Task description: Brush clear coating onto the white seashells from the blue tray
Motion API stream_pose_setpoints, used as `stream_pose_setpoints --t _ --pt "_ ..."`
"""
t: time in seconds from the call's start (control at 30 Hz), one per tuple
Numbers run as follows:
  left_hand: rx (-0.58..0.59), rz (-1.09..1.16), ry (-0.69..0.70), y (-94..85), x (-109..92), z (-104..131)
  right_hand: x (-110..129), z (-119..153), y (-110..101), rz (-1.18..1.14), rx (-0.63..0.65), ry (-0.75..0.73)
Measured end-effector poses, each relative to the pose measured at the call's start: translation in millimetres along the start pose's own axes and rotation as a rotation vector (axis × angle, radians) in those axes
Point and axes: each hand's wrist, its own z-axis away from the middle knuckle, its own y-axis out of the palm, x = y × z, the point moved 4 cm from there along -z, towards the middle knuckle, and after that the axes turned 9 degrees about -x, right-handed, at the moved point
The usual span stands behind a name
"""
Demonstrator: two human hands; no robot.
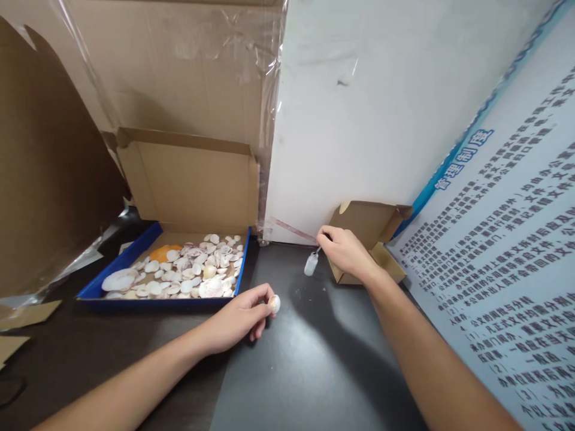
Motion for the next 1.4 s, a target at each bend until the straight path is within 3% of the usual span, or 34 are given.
stream_pose_setpoints --t 0.47,1.4 --pt "0.037 0.009 0.032 0.1 1.5 -1.4 -4.6 -0.3 17.3 0.054 0.095 0.025" --pt "0.023 -0.019 0.019 0.4 -1.6 1.0 -11.8 -0.2 24.4 0.144 0.223 0.106"
